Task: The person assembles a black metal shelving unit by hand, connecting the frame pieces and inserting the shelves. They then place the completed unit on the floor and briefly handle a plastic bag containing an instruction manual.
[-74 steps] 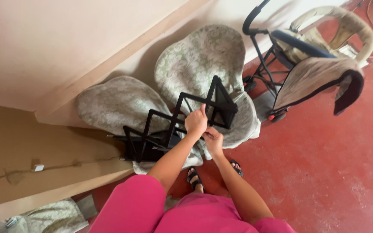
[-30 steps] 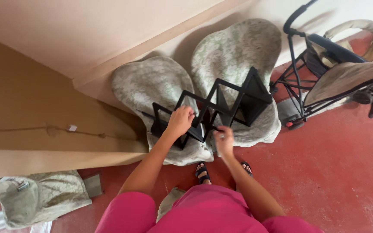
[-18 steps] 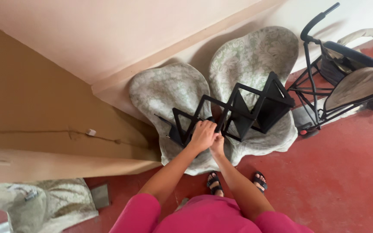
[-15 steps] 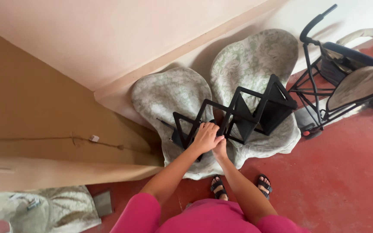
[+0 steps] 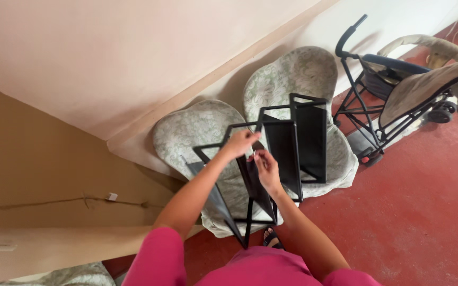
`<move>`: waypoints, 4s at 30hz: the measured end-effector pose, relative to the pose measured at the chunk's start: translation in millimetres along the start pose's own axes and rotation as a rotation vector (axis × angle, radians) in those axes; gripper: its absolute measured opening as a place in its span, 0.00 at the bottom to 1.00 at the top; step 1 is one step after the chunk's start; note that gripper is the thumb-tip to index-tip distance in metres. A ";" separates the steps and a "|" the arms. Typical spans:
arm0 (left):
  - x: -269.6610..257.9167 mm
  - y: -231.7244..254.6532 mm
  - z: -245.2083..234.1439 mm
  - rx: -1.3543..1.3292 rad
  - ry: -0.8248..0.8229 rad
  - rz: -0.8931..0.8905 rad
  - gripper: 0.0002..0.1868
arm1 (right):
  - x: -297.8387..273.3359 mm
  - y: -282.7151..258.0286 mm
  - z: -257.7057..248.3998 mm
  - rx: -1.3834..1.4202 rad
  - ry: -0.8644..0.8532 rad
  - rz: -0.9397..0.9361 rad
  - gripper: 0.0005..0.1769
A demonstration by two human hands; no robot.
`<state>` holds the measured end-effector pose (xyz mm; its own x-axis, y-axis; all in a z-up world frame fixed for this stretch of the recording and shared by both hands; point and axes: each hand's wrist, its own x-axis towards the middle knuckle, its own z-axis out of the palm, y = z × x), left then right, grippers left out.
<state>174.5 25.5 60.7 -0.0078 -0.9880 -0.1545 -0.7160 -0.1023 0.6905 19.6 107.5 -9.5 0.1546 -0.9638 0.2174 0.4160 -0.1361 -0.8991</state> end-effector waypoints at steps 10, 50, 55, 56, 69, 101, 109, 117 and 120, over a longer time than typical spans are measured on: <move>-22.2 89.0 -95.1 -0.512 -0.106 -0.126 0.24 | 60.7 -119.3 41.4 -0.100 0.081 -0.039 0.11; -52.0 123.4 -50.6 -0.339 -0.213 -0.124 0.19 | 21.2 -160.4 -26.5 -0.323 -0.006 -0.343 0.01; -9.1 50.7 -4.3 -0.257 -0.305 -0.071 0.23 | 18.2 -79.5 -42.7 -0.007 -0.035 -0.057 0.01; -4.6 37.1 4.2 -0.197 -0.305 -0.077 0.24 | 16.0 -62.3 -47.2 0.041 -0.039 0.032 0.01; -21.0 -29.0 21.0 0.141 -0.322 -0.029 0.24 | -8.5 37.7 -42.1 0.167 -0.121 0.190 0.04; -116.6 -59.0 53.5 0.222 -0.197 -0.203 0.23 | -68.5 38.5 -42.2 -0.230 -0.358 0.376 0.05; -119.1 -70.3 62.7 0.335 -0.159 -0.216 0.22 | -78.3 40.3 -28.0 -0.257 -0.325 0.313 0.04; -114.4 -87.3 65.0 0.306 -0.110 -0.204 0.23 | -71.1 41.0 -28.7 0.011 -0.398 0.384 0.08; -108.0 -100.5 56.7 0.165 -0.149 -0.157 0.23 | -65.9 43.8 -29.4 -0.052 -0.455 0.575 0.14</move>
<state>207.7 149.0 -32.1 0.0188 -0.9323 -0.3611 -0.8206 -0.2207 0.5272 1.3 158.3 -74.4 0.6972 -0.6970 -0.1677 0.1161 0.3407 -0.9330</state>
